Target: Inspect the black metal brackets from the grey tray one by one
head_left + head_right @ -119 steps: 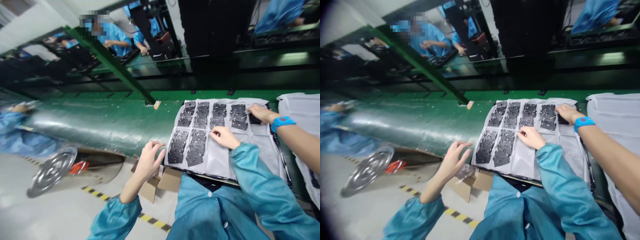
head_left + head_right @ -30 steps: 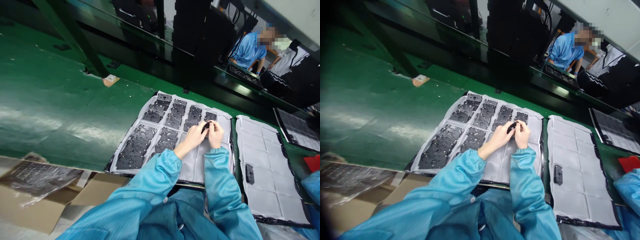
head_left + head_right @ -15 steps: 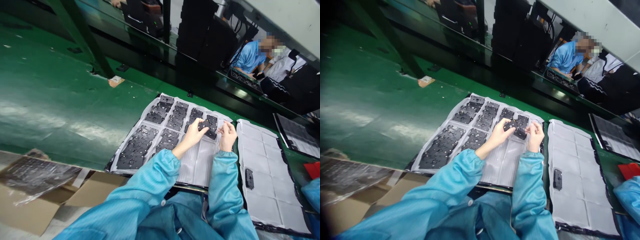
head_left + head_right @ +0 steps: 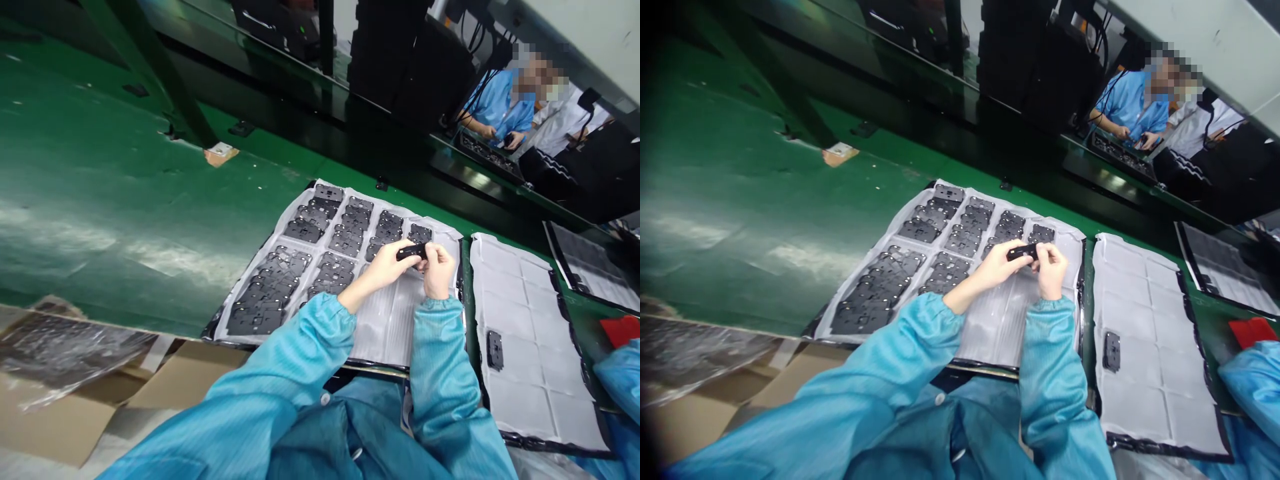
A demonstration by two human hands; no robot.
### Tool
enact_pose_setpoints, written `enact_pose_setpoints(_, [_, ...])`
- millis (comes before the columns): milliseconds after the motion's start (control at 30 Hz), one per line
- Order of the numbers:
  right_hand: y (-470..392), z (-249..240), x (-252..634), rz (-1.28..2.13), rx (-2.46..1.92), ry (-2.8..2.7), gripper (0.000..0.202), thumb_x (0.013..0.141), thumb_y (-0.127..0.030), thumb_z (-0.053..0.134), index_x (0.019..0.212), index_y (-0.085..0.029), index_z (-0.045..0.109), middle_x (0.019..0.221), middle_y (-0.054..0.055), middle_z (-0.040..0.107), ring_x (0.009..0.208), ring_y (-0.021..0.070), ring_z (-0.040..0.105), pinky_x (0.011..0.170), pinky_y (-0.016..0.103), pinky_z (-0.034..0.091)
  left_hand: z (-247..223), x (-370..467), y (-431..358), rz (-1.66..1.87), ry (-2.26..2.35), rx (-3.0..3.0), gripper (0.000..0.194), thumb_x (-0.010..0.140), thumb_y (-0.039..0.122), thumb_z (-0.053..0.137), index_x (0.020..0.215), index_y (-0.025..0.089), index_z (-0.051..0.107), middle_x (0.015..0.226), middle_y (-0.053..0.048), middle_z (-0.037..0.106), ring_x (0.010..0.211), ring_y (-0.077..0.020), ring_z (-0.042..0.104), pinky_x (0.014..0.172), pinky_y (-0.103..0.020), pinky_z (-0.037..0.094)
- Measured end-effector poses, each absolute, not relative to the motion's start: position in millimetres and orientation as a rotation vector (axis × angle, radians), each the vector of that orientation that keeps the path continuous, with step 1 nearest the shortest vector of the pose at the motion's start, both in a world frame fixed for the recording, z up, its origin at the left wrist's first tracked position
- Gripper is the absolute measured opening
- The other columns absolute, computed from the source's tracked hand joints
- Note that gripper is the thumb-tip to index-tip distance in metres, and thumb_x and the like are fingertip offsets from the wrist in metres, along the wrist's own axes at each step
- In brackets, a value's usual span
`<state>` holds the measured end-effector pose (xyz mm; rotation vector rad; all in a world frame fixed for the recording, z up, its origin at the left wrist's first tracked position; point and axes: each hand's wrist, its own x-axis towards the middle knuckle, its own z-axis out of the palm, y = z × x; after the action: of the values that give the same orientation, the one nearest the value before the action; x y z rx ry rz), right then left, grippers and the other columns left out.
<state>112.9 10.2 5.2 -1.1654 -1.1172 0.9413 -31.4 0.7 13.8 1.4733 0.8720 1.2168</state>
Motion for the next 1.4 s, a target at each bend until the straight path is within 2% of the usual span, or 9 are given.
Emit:
enact_pose_setpoints(100, [9, 6, 114, 0.957, -1.14, -1.14, 0.029, 0.084, -0.045, 0.054, 0.083, -0.017, 0.062, 0.066, -0.001, 0.058, 0.04, 0.0078, 0.047, 0.036, 0.021, 0.037, 13, -31, 1, 1.218, 0.862, 1.458, 0.017, 0.083, 0.027, 0.058, 0.093, 0.014, 0.064, 0.083, -0.003, 0.065, 0.075, -0.0144, 0.059, 0.069, -0.023, 0.045])
enact_pose_setpoints(200, [9, 6, 116, 0.948, -1.145, -1.197, 0.023, 0.08, -0.038, 0.06, 0.09, -0.018, 0.065, 0.084, 0.002, 0.065, 0.041, 0.0054, 0.047, 0.037, 0.021, 0.038, 12, -31, 1, 1.204, 0.832, 1.453, 0.018, 0.083, 0.028, 0.058, 0.092, 0.013, 0.063, 0.078, -0.002, 0.063, 0.069, -0.0128, 0.056, 0.066, -0.022, 0.043])
enact_pose_setpoints(267, [9, 5, 116, 0.928, -1.146, -1.205, 0.02, 0.077, -0.035, 0.064, 0.089, -0.018, 0.067, 0.087, 0.001, 0.065, 0.04, 0.0041, 0.046, 0.037, 0.02, 0.037, 12, -31, 1, 1.199, 0.805, 1.453, 0.017, 0.083, 0.027, 0.059, 0.09, 0.012, 0.063, 0.073, -0.001, 0.061, 0.065, -0.0113, 0.053, 0.064, -0.021, 0.042])
enact_pose_setpoints(467, [9, 3, 116, 0.93, -1.103, -1.176, 0.015, 0.076, -0.032, 0.067, 0.084, -0.019, 0.068, 0.083, -0.001, 0.063, 0.04, 0.0033, 0.045, 0.036, 0.019, 0.034, 11, -31, 3, 1.192, 0.754, 1.436, 0.017, 0.082, 0.027, 0.06, 0.082, 0.01, 0.063, 0.068, 0.0, 0.057, 0.06, -0.0091, 0.048, 0.061, -0.021, 0.039])
enact_pose_setpoints(933, [9, 5, 112, 0.94, -1.112, -1.091, 0.015, 0.072, -0.03, 0.07, 0.078, -0.017, 0.066, 0.077, -0.002, 0.058, 0.047, 0.0046, 0.044, 0.037, 0.017, 0.031, 9, -30, 3, 1.189, 0.746, 1.428, 0.02, 0.081, 0.03, 0.062, 0.077, 0.01, 0.063, 0.069, -0.002, 0.06, 0.061, -0.0098, 0.052, 0.057, -0.02, 0.04])
enact_pose_setpoints(1067, [10, 5, 108, 0.89, -1.139, -1.045, 0.016, 0.072, -0.03, 0.067, 0.076, -0.016, 0.063, 0.075, -0.002, 0.057, 0.049, 0.005, 0.042, 0.038, 0.016, 0.029, 8, -24, -1, 1.16, 0.768, 1.307, 0.023, 0.082, 0.033, 0.062, 0.086, 0.011, 0.062, 0.057, 0.002, 0.055, 0.046, -0.0073, 0.049, 0.046, -0.019, 0.038])
enact_pose_setpoints(1200, [9, 6, 105, 0.882, -1.137, -0.996, 0.021, 0.075, -0.034, 0.068, 0.083, -0.016, 0.062, 0.072, -0.003, 0.057, 0.041, 0.0024, 0.034, 0.036, 0.017, 0.025, 13, -20, -2, 1.231, 0.689, 0.967, 0.035, 0.079, 0.036, 0.064, 0.103, 0.011, 0.058, 0.068, -0.001, 0.061, 0.048, -0.0097, 0.057, 0.042, -0.018, 0.043])
enact_pose_setpoints(1300, [8, 6, 103, 0.898, -1.134, -1.008, 0.025, 0.077, -0.037, 0.068, 0.089, -0.017, 0.061, 0.067, -0.004, 0.056, 0.036, 0.0016, 0.031, 0.034, 0.018, 0.024, 15, -21, 0, 1.32, 0.717, 0.821, 0.03, 0.079, 0.037, 0.063, 0.094, 0.011, 0.059, 0.076, -0.004, 0.062, 0.05, -0.0096, 0.059, 0.041, -0.019, 0.046])
enact_pose_setpoints(1400, [7, 4, 101, 0.903, -1.106, -1.052, 0.026, 0.077, -0.038, 0.069, 0.091, -0.018, 0.061, 0.068, -0.004, 0.056, 0.035, 0.0024, 0.037, 0.034, 0.019, 0.03, 13, -22, 2, 1.4, 0.772, 0.795, 0.028, 0.081, 0.038, 0.06, 0.09, 0.012, 0.062, 0.067, -0.001, 0.059, 0.043, -0.0075, 0.053, 0.038, -0.018, 0.043])
